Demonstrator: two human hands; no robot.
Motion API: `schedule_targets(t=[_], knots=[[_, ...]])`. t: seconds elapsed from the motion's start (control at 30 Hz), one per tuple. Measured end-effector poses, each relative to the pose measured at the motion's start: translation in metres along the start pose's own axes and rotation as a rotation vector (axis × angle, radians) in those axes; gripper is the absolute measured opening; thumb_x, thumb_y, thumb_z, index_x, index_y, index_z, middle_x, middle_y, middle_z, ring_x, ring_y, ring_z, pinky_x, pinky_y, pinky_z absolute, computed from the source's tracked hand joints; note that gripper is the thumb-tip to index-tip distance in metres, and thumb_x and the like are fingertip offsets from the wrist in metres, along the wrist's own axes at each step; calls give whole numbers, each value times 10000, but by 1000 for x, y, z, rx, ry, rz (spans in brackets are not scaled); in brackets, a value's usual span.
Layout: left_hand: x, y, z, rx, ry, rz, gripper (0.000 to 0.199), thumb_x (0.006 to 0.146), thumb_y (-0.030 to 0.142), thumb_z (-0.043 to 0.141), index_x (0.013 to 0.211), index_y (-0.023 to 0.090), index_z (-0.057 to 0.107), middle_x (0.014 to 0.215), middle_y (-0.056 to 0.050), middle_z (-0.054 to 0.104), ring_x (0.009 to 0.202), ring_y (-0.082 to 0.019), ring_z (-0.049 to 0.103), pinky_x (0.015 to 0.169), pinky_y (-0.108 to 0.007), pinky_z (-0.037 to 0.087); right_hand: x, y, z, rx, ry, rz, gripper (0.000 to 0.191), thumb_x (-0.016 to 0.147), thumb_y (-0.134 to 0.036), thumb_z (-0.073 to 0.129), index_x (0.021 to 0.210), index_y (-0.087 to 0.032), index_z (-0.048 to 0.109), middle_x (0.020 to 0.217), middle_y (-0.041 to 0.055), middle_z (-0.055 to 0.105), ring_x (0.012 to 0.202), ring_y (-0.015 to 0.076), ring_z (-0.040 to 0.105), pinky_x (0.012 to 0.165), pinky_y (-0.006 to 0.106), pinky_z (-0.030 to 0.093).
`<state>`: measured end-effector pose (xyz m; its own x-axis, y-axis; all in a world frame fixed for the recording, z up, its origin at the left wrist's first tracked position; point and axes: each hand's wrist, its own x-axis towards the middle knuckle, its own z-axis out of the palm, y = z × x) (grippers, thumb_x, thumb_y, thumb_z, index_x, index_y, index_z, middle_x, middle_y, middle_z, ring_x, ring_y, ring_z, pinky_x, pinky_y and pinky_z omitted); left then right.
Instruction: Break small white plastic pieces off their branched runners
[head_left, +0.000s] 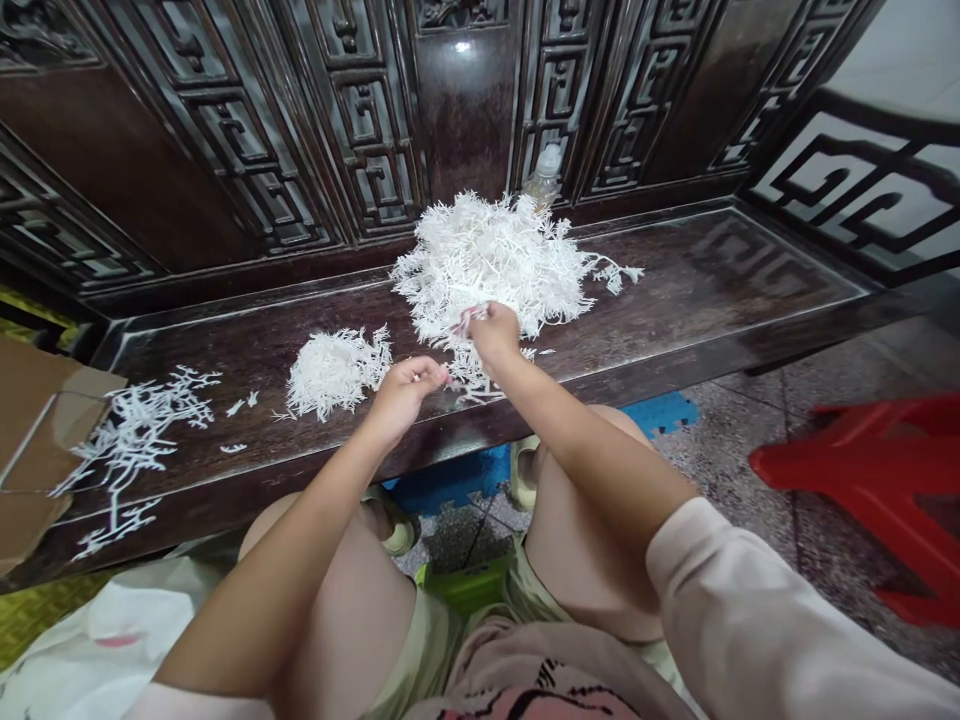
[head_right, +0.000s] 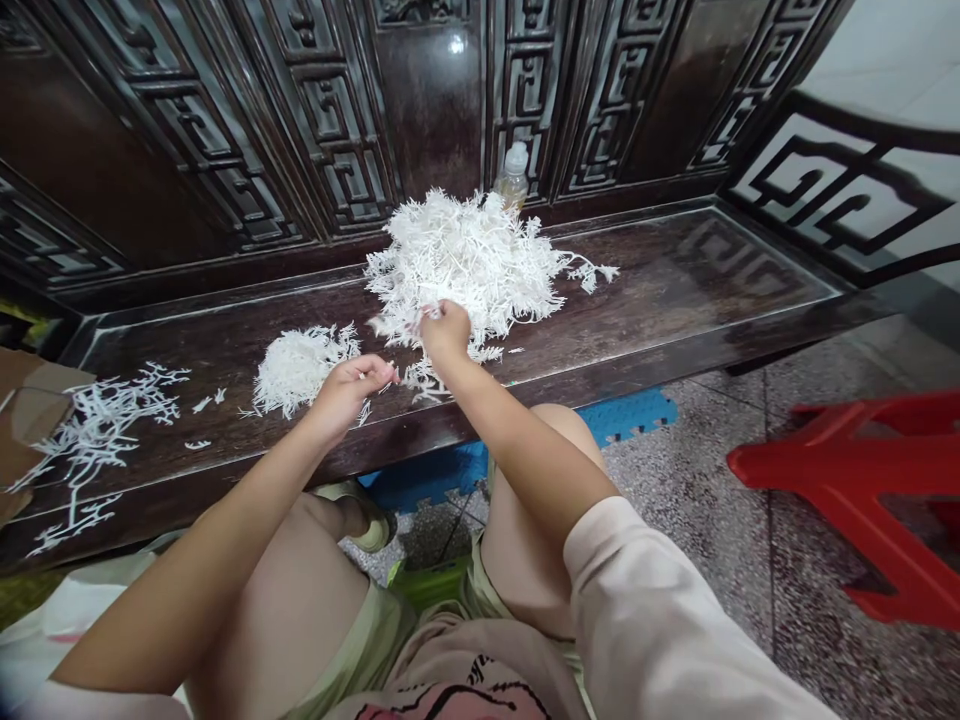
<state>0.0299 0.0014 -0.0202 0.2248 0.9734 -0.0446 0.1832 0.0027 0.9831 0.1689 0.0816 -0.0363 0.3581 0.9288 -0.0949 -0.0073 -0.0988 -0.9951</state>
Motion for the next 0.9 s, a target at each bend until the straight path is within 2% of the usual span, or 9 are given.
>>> schedule_targets(t=[0.07, 0.1, 0.2, 0.27, 0.33, 0.47, 0.6, 0.77, 0.9], knots=[[-9, 5, 1, 12, -112, -3, 223, 670, 371, 579, 592, 164, 608, 633, -14, 565, 650, -138, 473, 631, -239, 327, 12, -4, -10, 24, 131, 27, 154, 603, -9, 434, 655, -148, 478, 604, -36, 526, 571, 72, 528, 536, 185, 421], [-11, 7, 1, 12, -136, -10, 220, 673, 367, 578, 596, 164, 608, 639, -16, 564, 651, -137, 474, 624, -237, 330, 16, -6, -15, 53, 125, 61, 169, 605, 6, 430, 657, -151, 465, 605, -35, 523, 571, 73, 533, 544, 191, 429], [-9, 3, -2, -97, -57, -83, 204, 687, 351, 566, 607, 163, 574, 595, -1, 510, 562, -102, 431, 538, -216, 313, 16, -12, -20, 133, -67, 284, 189, 609, 21, 480, 633, -158, 425, 587, -24, 515, 564, 86, 542, 561, 223, 457], [-1, -3, -5, -260, 20, -195, 208, 698, 344, 549, 603, 161, 526, 540, 20, 429, 472, -74, 359, 453, -201, 268, 6, -14, -15, 163, -188, 366, 198, 620, -3, 531, 636, -163, 415, 607, -15, 525, 569, 88, 540, 569, 234, 467], [8, -9, -9, -409, 86, -310, 243, 708, 362, 535, 590, 157, 477, 521, 30, 377, 426, -60, 314, 405, -192, 236, -8, -14, -7, 148, -256, 366, 207, 619, -34, 579, 652, -164, 421, 637, -10, 538, 565, 79, 528, 556, 220, 461], [15, -15, -15, -554, 164, -445, 347, 702, 421, 539, 535, 155, 392, 516, 29, 380, 417, -57, 357, 395, -186, 270, -26, -13, 5, 169, -396, 393, 220, 634, -59, 605, 646, -160, 410, 612, -13, 530, 525, 66, 514, 509, 187, 435], [14, -15, -18, -660, 187, -552, 336, 716, 385, 513, 520, 149, 376, 579, -12, 491, 501, -91, 477, 469, -214, 368, -27, -13, 5, 250, -409, 436, 221, 680, -30, 553, 653, -163, 378, 601, -18, 528, 523, 70, 543, 504, 182, 439], [15, -14, -19, -758, 209, -579, 176, 723, 239, 445, 590, 126, 472, 697, -62, 562, 645, -135, 555, 589, -269, 436, -28, -16, 4, 304, -414, 471, 217, 700, -2, 515, 664, -161, 372, 588, -21, 529, 529, 74, 550, 493, 178, 439], [15, -10, -19, -731, 167, -521, 109, 662, 170, 459, 684, 105, 544, 554, -6, 460, 436, -64, 409, 435, -204, 339, -30, -17, 2, 367, -511, 568, 136, 748, -33, 482, 680, -141, 438, 564, -8, 523, 535, 61, 529, 522, 166, 453]])
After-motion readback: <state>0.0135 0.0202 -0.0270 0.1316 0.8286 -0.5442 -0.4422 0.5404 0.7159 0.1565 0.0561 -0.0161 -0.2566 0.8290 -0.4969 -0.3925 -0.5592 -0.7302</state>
